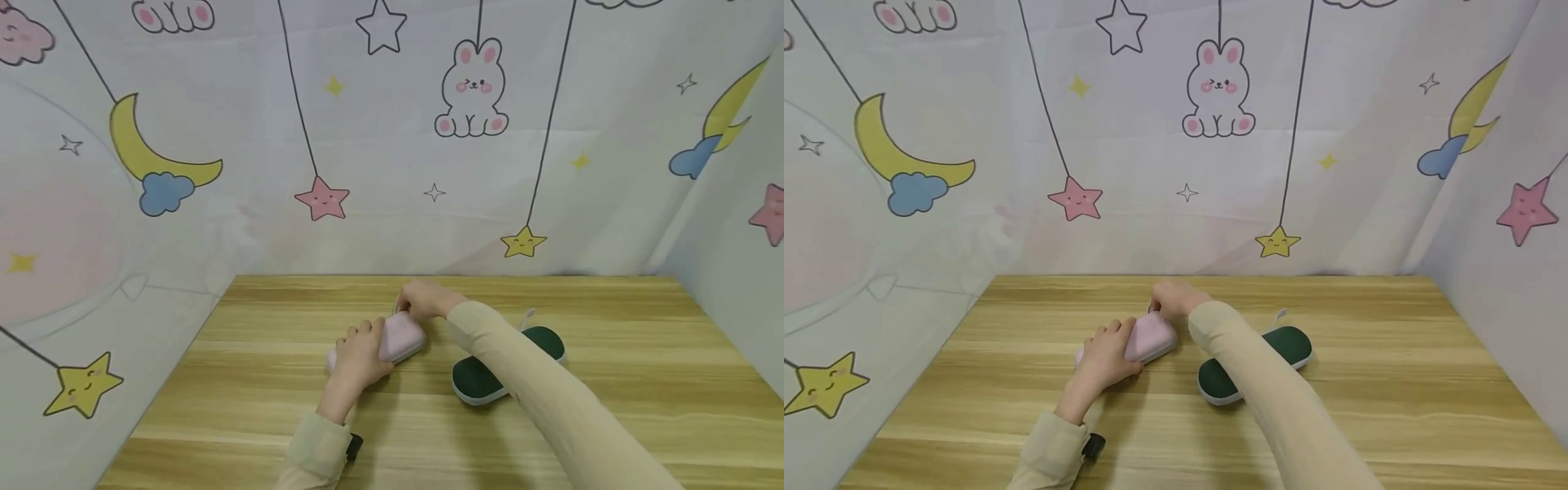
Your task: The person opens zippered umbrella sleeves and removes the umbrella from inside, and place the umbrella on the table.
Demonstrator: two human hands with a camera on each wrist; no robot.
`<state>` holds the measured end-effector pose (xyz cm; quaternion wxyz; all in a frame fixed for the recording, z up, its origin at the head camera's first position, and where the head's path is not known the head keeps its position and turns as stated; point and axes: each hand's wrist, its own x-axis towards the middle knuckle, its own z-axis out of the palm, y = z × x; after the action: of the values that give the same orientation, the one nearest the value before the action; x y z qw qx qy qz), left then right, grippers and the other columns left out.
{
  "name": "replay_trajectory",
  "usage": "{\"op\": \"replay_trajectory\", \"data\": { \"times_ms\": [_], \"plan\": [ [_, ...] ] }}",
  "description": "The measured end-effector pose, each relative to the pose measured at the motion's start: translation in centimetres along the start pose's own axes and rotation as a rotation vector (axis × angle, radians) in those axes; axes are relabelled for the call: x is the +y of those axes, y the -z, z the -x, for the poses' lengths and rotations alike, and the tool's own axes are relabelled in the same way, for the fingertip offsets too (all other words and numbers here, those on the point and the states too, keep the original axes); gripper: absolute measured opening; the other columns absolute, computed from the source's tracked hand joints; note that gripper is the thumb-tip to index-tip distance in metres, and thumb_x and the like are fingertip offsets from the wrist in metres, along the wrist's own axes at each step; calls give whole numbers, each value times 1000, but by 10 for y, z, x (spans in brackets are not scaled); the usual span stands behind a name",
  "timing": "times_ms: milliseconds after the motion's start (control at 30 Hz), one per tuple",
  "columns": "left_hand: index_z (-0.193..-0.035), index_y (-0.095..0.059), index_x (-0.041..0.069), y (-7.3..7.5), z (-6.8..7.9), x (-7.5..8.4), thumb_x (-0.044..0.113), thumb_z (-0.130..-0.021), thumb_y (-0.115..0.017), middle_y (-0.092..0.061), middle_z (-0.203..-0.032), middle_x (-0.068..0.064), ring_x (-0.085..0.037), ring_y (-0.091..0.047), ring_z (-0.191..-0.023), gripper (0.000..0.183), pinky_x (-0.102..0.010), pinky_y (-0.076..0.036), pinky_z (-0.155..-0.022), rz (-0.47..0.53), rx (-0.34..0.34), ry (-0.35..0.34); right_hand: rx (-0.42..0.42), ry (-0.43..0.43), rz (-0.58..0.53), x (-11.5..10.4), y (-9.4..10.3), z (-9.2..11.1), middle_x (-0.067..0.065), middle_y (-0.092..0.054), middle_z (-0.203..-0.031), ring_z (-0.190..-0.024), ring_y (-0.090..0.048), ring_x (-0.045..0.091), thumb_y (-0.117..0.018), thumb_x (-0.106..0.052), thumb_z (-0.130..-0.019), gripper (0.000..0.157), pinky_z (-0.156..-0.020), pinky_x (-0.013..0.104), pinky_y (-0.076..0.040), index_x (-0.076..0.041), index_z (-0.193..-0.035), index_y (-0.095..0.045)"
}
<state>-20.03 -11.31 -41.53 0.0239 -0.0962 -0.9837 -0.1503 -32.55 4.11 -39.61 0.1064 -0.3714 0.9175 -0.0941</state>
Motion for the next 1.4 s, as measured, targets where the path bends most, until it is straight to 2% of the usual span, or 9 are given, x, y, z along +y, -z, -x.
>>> {"op": "replay_trajectory", "data": {
  "times_ms": [167, 267, 400, 767, 967, 1167, 1400],
  "plan": [
    [-136, -48, 4, 0, -1, 1, 25, -71, -83, -58, -118, -19, -38, -57, -101, 77, -56, -47, -81, 3, -4, 3, 6, 1, 13, 2, 1, 4, 6, -75, -98, -92, -69, 17, -56, 6, -84, 28, -76, 26, -55, -9, -93, -77],
    [-137, -48, 3, -1, -2, 1, 25, -70, -83, -58, -119, -20, -38, -56, -102, 78, -57, -46, -82, 13, -9, 9, 3, -7, 13, 3, 2, 5, 6, -75, -91, -81, -66, 14, -57, 6, -84, 26, -71, 25, -54, -8, -89, -78],
    [-137, -47, 3, -1, -2, 0, 25, -70, -84, -58, -121, -20, -38, -56, -102, 79, -57, -46, -83, 18, -9, 17, -4, -20, 2, 4, 3, 7, 6, -74, -84, -68, -56, 10, -56, 8, -82, 26, -66, 25, -53, -7, -83, -78],
    [-136, -48, 4, 0, -1, -1, 26, -70, -83, -58, -120, -19, -38, -57, -102, 77, -57, -46, -82, 5, 1, 9, -24, -37, -1, 5, 3, 9, 8, -75, -90, -78, -65, 14, -59, 5, -82, 21, -72, 27, -56, -5, -87, -77],
    [-135, -49, 4, -2, -2, -1, 27, -70, -83, -59, -119, -19, -37, -57, -101, 77, -57, -47, -81, -6, 2, 3, -38, -63, 10, 6, 5, 13, 7, -74, -89, -74, -59, 11, -60, 4, -82, 20, -72, 26, -54, -6, -86, -77],
    [-137, -48, 4, -4, -3, 1, 27, -71, -82, -58, -120, -19, -37, -57, -101, 77, -57, -46, -82, 7, -18, 5, -80, -95, 2, 5, 6, 19, 3, -69, -79, -66, -50, 11, -60, 2, -84, 18, -61, 22, -44, -6, -82, -76],
    [-137, -48, 3, -2, -3, 1, 26, -71, -82, -59, -120, -21, -38, -57, -102, 77, -58, -46, -82, 15, -7, 11, -78, -73, 35, 2, 8, 23, -1, -60, -70, -61, -43, 10, -58, 1, -86, 19, -58, 22, -38, -5, -78, -74]
  ]
}}
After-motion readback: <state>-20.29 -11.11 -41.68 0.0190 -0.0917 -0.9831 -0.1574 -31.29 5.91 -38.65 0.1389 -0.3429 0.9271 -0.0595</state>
